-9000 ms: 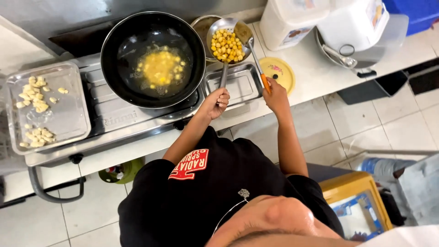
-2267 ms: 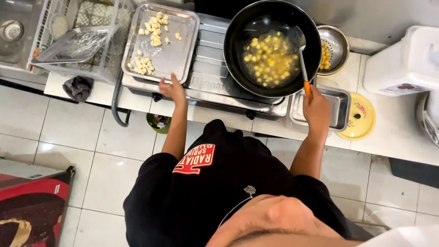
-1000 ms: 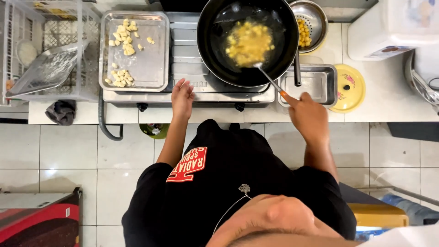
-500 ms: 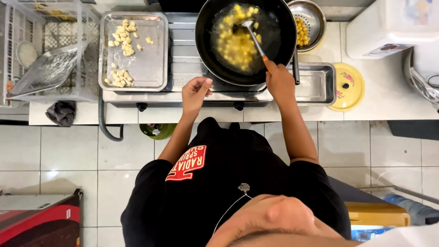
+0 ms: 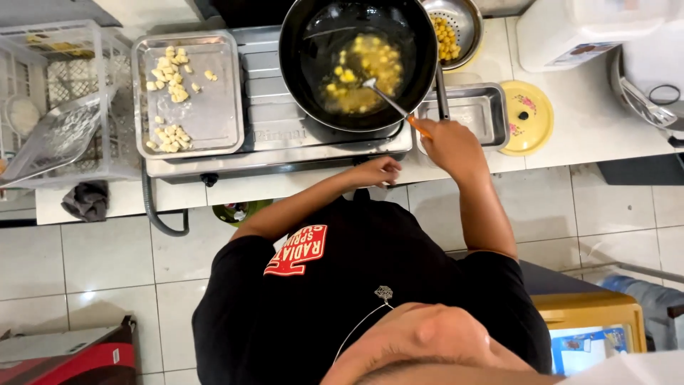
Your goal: The person is frying small pieces of dough in a wok and draining them with a slotted spoon.
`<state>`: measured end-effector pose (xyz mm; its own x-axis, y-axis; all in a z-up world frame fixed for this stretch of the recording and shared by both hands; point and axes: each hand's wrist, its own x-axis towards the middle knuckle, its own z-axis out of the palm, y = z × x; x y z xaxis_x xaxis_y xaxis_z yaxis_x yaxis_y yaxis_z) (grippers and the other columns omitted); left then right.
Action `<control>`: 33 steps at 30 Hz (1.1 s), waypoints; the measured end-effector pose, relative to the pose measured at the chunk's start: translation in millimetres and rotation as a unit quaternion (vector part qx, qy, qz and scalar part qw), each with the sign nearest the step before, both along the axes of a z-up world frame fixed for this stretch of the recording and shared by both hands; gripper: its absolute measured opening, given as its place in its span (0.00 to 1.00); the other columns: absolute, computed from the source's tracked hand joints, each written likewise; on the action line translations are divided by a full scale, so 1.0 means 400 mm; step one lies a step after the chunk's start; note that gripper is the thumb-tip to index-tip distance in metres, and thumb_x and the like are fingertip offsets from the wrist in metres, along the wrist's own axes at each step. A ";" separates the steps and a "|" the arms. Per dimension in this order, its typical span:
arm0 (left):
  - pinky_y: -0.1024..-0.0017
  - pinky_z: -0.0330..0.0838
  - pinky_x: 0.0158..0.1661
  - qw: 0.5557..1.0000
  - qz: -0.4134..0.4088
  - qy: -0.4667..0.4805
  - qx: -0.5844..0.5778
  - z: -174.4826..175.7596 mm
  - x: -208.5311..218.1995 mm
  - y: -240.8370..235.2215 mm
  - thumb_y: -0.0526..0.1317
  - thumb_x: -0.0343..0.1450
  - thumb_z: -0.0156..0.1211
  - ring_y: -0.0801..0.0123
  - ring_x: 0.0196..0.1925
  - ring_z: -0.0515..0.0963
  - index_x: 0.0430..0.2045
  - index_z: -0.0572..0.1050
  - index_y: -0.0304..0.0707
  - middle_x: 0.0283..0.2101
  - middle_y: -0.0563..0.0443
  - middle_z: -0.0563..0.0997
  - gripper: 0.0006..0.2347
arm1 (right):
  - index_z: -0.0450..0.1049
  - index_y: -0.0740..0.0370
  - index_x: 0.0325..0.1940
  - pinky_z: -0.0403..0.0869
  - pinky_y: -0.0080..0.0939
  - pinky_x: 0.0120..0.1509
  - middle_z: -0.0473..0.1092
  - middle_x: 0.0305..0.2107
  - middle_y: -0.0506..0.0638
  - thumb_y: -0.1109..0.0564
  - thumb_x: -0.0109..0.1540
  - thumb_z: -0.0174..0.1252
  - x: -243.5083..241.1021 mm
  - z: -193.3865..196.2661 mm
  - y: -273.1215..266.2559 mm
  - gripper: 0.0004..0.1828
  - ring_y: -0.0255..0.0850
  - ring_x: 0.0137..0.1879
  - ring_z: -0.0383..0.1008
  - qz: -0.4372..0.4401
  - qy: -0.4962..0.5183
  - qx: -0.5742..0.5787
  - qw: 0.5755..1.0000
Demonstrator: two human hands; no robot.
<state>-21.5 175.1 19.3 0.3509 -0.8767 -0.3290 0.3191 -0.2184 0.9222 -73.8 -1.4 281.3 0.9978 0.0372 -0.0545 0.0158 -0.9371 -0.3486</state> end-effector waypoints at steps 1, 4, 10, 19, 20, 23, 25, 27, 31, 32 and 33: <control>0.71 0.78 0.41 1.000 -0.002 -0.001 0.000 -0.015 -0.003 -0.039 0.47 0.75 0.57 0.71 0.47 0.82 0.53 0.68 0.41 0.47 0.54 0.78 0.16 | 0.77 0.46 0.61 0.72 0.60 0.44 0.76 0.33 0.60 0.60 0.63 0.55 -0.014 0.004 -0.005 0.23 0.61 0.40 0.75 -0.002 -0.001 0.000 1.000; 0.70 0.77 0.44 0.993 0.008 0.120 0.024 -0.019 -0.004 -0.129 0.48 0.74 0.56 0.70 0.49 0.82 0.53 0.69 0.43 0.52 0.54 0.77 0.16 | 0.75 0.48 0.63 0.72 0.61 0.42 0.75 0.30 0.62 0.58 0.63 0.57 -0.040 0.003 -0.026 0.23 0.61 0.39 0.75 0.011 -0.007 -0.029 1.000; 0.71 0.72 0.39 0.996 0.040 0.082 0.022 0.021 -0.016 -0.134 0.49 0.75 0.55 0.74 0.40 0.77 0.45 0.73 0.41 0.40 0.55 0.75 0.13 | 0.73 0.53 0.64 0.71 0.58 0.41 0.76 0.33 0.61 0.56 0.66 0.58 0.017 -0.090 -0.114 0.20 0.61 0.38 0.75 0.015 -0.072 0.114 0.991; 0.75 0.63 0.29 0.950 0.222 -0.217 -0.013 0.264 0.073 0.035 0.50 0.78 0.55 0.78 0.27 0.67 0.30 0.75 0.38 0.25 0.59 0.71 0.14 | 0.71 0.54 0.62 0.64 0.37 0.23 0.72 0.21 0.48 0.51 0.69 0.54 0.072 -0.230 -0.138 0.18 0.33 0.19 0.66 -0.213 0.067 0.304 0.926; 0.75 0.62 0.28 0.942 0.238 -0.238 -0.003 0.314 0.087 0.043 0.49 0.78 0.55 0.78 0.27 0.66 0.29 0.74 0.37 0.24 0.59 0.70 0.14 | 0.71 0.54 0.62 0.65 0.37 0.22 0.72 0.21 0.47 0.51 0.68 0.54 0.069 -0.233 -0.131 0.19 0.33 0.18 0.67 -0.202 0.087 0.307 0.926; 0.75 0.60 0.28 0.932 0.258 -0.255 -0.006 0.394 0.111 0.046 0.48 0.78 0.56 0.80 0.26 0.65 0.29 0.73 0.36 0.23 0.60 0.69 0.14 | 0.71 0.54 0.63 0.67 0.39 0.23 0.73 0.21 0.49 0.52 0.67 0.55 0.048 -0.240 -0.117 0.20 0.36 0.20 0.69 -0.191 0.107 0.300 0.928; 0.76 0.60 0.28 0.931 0.263 -0.253 -0.019 0.416 0.115 0.039 0.47 0.77 0.56 0.80 0.26 0.65 0.30 0.73 0.36 0.23 0.60 0.69 0.13 | 0.71 0.54 0.64 0.68 0.41 0.25 0.73 0.22 0.52 0.52 0.67 0.56 0.028 -0.251 -0.117 0.21 0.40 0.22 0.70 -0.189 0.106 0.291 0.932; 0.77 0.60 0.28 0.934 0.246 -0.254 -0.043 0.428 0.108 0.037 0.46 0.78 0.57 0.82 0.27 0.64 0.29 0.73 0.36 0.24 0.62 0.69 0.12 | 0.73 0.57 0.64 0.75 0.49 0.39 0.78 0.34 0.60 0.54 0.66 0.63 0.000 -0.276 -0.117 0.21 0.56 0.38 0.77 -0.028 -0.161 0.138 0.977; 0.77 0.60 0.27 0.939 0.218 -0.265 -0.035 0.426 0.070 0.052 0.45 0.77 0.58 0.82 0.26 0.64 0.29 0.73 0.36 0.23 0.62 0.68 0.12 | 0.69 0.57 0.68 0.74 0.55 0.42 0.77 0.40 0.61 0.56 0.66 0.60 -0.020 -0.227 -0.091 0.25 0.59 0.42 0.77 -0.047 -0.225 0.082 0.970; 0.77 0.59 0.26 0.943 0.214 -0.254 -0.027 0.416 0.061 0.058 0.45 0.77 0.58 0.82 0.25 0.63 0.30 0.73 0.36 0.23 0.62 0.68 0.11 | 0.69 0.56 0.69 0.74 0.56 0.40 0.75 0.36 0.60 0.56 0.67 0.59 -0.021 -0.228 -0.093 0.25 0.59 0.39 0.76 -0.069 -0.207 0.052 0.975; 0.77 0.58 0.26 0.947 0.211 -0.243 -0.019 0.407 0.052 0.065 0.44 0.77 0.59 0.83 0.25 0.63 0.30 0.73 0.36 0.22 0.62 0.68 0.11 | 0.69 0.56 0.71 0.73 0.57 0.39 0.74 0.33 0.59 0.56 0.68 0.58 -0.021 -0.229 -0.095 0.25 0.59 0.36 0.75 -0.091 -0.188 0.022 0.978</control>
